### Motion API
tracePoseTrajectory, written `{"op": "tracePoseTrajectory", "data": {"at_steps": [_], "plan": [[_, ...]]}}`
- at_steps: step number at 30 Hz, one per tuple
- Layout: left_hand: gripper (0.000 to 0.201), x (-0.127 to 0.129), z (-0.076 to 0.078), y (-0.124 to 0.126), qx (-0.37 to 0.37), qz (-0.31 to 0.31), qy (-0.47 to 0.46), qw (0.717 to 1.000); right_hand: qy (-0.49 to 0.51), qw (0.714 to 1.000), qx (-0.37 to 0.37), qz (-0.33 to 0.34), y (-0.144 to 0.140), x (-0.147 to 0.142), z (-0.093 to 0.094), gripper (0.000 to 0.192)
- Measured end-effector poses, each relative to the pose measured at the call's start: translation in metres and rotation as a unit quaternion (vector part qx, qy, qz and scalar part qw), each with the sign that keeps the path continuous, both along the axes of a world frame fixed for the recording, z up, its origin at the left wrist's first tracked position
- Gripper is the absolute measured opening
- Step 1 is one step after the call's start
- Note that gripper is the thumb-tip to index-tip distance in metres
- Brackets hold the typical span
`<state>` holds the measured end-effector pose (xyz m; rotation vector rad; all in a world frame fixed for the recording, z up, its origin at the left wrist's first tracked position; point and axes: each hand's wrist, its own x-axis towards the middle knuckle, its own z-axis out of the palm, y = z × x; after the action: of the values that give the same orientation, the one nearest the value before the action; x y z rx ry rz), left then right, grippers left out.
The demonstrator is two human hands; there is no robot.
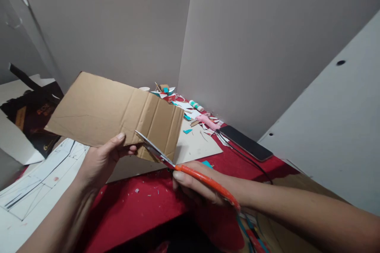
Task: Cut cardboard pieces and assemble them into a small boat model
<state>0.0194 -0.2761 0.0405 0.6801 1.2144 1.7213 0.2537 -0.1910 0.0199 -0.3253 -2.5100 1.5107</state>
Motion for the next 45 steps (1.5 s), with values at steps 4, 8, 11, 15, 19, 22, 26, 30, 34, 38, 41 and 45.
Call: {"op": "tracePoseTrajectory", "data": {"at_steps": [4, 8, 11, 15, 19, 22, 26, 30, 34, 38, 41, 45], "plan": [[0.026, 0.002, -0.002, 0.001, -0.015, -0.008, 0.001, 1.0, 0.005, 1.0, 0.006, 0.0, 0.002, 0.002, -0.003, 0.061], [0.03, 0.001, -0.002, 0.001, -0.02, -0.022, 0.003, 1.0, 0.004, 1.0, -0.015, -0.016, 0.001, 0.004, -0.007, 0.06], [0.031, 0.001, -0.002, 0.001, -0.013, -0.029, 0.006, 0.999, 0.0, 0.999, -0.039, -0.026, -0.001, 0.004, -0.009, 0.059], [0.027, 0.001, -0.001, 0.001, -0.005, -0.027, 0.001, 1.0, -0.006, 0.996, -0.087, -0.033, -0.001, 0.005, -0.013, 0.058], [0.026, 0.0, -0.002, 0.0, -0.018, -0.037, 0.001, 0.999, -0.009, 0.991, -0.125, -0.038, 0.0, 0.005, -0.019, 0.056], [0.026, 0.0, -0.003, 0.0, -0.016, -0.057, 0.015, 0.998, -0.015, 0.988, -0.147, -0.036, 0.001, 0.006, -0.022, 0.056], [0.022, -0.002, -0.005, 0.001, -0.012, -0.072, 0.018, 0.997, -0.016, 0.991, -0.132, -0.035, 0.001, 0.008, -0.021, 0.055], [0.022, -0.003, -0.007, 0.001, -0.016, -0.064, 0.015, 0.998, -0.019, 0.998, -0.058, -0.023, 0.001, 0.008, -0.015, 0.058], [0.024, 0.004, -0.009, 0.0, -0.024, -0.045, 0.013, 0.999, -0.022, 0.999, 0.007, -0.025, 0.003, 0.006, -0.009, 0.062], [0.024, 0.011, -0.01, 0.001, -0.028, -0.042, 0.018, 0.999, -0.005, 1.0, 0.015, -0.01, 0.005, 0.003, -0.007, 0.063], [0.026, 0.012, -0.008, 0.002, -0.027, -0.05, 0.013, 0.998, -0.006, 1.0, -0.01, -0.009, 0.005, 0.001, -0.009, 0.063], [0.027, 0.011, -0.007, 0.003, -0.021, -0.051, 0.011, 0.998, -0.011, 0.998, -0.054, -0.01, 0.005, 0.0, -0.015, 0.061]]}}
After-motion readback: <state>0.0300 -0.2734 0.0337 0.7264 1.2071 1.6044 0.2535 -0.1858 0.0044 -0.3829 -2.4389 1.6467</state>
